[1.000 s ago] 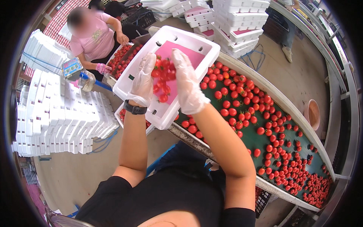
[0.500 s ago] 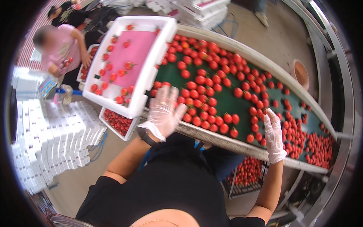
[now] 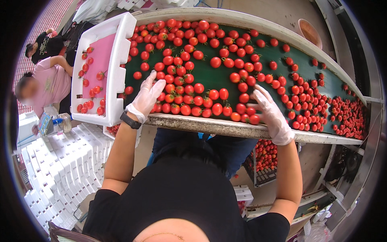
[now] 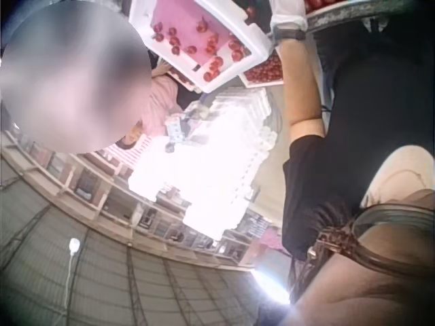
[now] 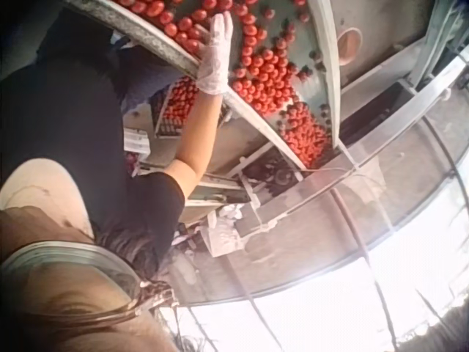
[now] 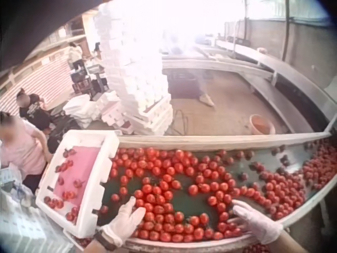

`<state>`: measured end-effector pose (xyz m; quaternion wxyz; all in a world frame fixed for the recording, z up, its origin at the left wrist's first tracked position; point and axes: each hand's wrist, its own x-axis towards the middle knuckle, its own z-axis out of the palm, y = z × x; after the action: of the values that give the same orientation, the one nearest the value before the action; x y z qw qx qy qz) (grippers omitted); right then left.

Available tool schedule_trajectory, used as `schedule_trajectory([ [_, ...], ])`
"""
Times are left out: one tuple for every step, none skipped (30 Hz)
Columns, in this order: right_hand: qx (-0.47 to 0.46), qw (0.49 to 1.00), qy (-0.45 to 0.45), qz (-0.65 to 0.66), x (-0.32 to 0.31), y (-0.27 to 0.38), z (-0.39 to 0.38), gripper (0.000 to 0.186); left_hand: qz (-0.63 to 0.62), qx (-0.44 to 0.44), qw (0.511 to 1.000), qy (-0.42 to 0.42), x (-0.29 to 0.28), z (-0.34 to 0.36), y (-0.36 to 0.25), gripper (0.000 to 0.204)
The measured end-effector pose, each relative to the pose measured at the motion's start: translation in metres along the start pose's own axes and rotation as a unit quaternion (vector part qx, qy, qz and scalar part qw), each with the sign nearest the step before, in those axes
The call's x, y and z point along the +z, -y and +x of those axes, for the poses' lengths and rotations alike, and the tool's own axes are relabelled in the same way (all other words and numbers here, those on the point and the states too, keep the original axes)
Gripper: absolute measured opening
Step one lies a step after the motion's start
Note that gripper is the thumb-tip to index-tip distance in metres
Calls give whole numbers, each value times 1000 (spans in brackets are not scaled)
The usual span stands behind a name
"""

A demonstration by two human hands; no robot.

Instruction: The person sorts tomatoes on a conveyor belt by hand, selecting specific tomatoes and placing them into white bins while other workers perform similar tasks in the background.

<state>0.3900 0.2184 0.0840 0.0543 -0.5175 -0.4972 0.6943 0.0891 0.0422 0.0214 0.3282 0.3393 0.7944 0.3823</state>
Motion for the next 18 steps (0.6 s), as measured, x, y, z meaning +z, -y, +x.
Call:
schedule_trajectory([
  [-10,1000,13,25,2,-6,7,59,-208,-50,976,42,7,3,-9,66],
  [-79,996,17,40,9,-9,11,57,-275,-42,960,30,16,5,-10,62],
  [-65,997,-2,46,10,-16,24,58,-338,-26,940,43,27,2,-25,57],
  [-19,988,11,150,30,-1,17,60,-410,-37,910,40,41,5,-19,55],
  [-46,987,7,152,38,1,15,62,-437,-43,898,25,54,5,-36,52],
  [-75,978,29,190,47,0,19,63,-464,-49,884,3,65,4,-51,49],
  [-136,976,25,171,56,-11,32,63,-484,-43,874,-11,75,0,-59,47],
  [-153,978,-1,140,73,-4,36,64,-501,-41,864,-27,81,3,-57,45],
  [-188,961,-4,201,88,5,34,63,-531,-31,846,-23,85,8,-54,43],
  [-210,942,3,263,97,0,49,61,-527,-16,850,-18,92,12,-50,41],
  [-213,924,-20,317,107,-1,63,55,-497,-14,865,-66,103,15,-62,37],
  [-208,939,-33,272,108,-5,82,47,-501,-13,864,-58,114,19,-68,37],
  [-262,933,-90,229,114,-9,91,38,-498,-13,865,-61,119,23,-72,37],
  [-281,917,-106,262,116,-9,100,35,-503,0,862,-71,127,27,-76,37],
  [-296,900,-117,297,118,-5,102,33,-505,12,859,-83,133,30,-77,36],
  [-299,895,-130,304,117,-5,102,30,-477,30,872,-107,138,32,-80,34],
  [-303,898,-145,284,114,-5,101,28,-478,35,872,-103,144,34,-82,34],
  [-335,894,-165,249,114,-2,98,27,-503,44,859,-88,143,35,-84,34],
])
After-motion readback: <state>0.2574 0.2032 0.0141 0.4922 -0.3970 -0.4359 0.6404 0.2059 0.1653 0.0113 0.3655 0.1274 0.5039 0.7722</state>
